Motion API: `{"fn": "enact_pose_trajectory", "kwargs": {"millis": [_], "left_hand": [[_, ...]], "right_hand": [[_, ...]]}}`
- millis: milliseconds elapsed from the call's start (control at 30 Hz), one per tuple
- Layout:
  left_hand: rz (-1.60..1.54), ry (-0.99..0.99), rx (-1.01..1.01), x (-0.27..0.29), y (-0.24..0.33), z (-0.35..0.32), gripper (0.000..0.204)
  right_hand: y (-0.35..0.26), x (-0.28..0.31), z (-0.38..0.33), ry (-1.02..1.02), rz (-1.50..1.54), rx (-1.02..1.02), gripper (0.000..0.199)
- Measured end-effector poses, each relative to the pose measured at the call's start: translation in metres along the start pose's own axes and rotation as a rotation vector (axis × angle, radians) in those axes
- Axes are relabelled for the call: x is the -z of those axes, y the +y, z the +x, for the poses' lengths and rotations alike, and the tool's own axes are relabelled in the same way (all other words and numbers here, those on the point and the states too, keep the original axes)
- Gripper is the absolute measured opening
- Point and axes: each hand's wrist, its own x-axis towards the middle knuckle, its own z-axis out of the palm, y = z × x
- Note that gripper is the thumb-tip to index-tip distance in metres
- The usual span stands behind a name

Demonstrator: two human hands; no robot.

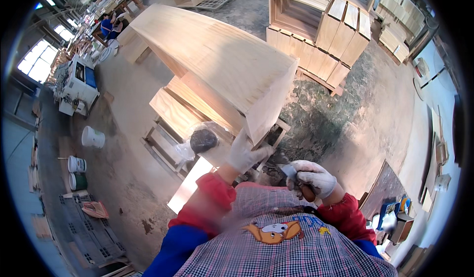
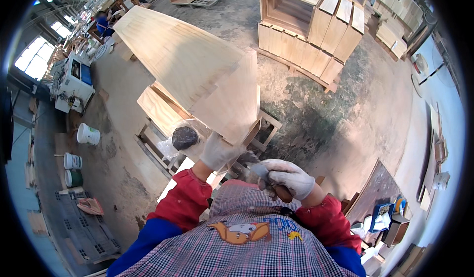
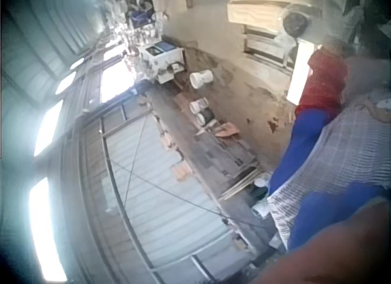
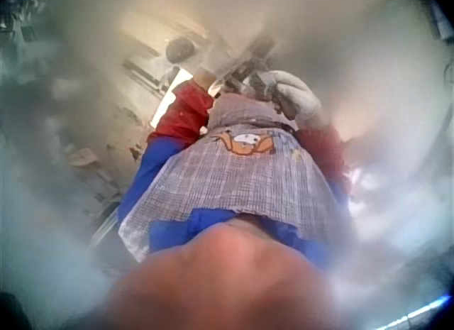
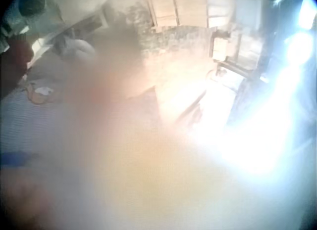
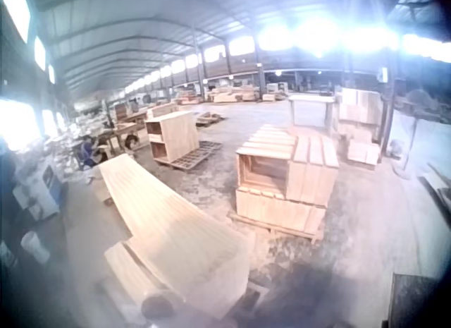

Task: The person applies filler to the joints and seams of a wooden frame with a putty knife, turning the frame to coat all sides before placing it onto a stack of similar frames.

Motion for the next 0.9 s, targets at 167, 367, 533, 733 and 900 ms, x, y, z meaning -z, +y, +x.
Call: {"fn": "enact_pose_trajectory", "kwargs": {"millis": [167,367,533,733,900], "left_hand": [[0.340,0.290,-0.130,0.003,0.000,0.007,0.026],[0.189,0.444,-0.222,0.039,0.082,-0.015,0.024],[0.948,0.626,-0.912,0.087,0.118,0.014,0.020],[-0.651,0.612,-0.345,0.074,0.158,0.022,0.018],[-0.663,0.629,-0.398,0.078,0.160,0.028,0.022]], "right_hand": [[-0.005,-0.007,-0.016,0.172,0.076,0.089,0.052],[-0.020,-0.024,-0.008,0.083,-0.144,0.001,0.044],[-0.029,-0.048,0.008,0.104,-0.890,0.363,0.047],[-0.041,-0.098,0.031,0.248,-1.408,0.502,0.049],[-0.040,-0.123,0.040,0.230,-1.532,0.479,0.049]]}}
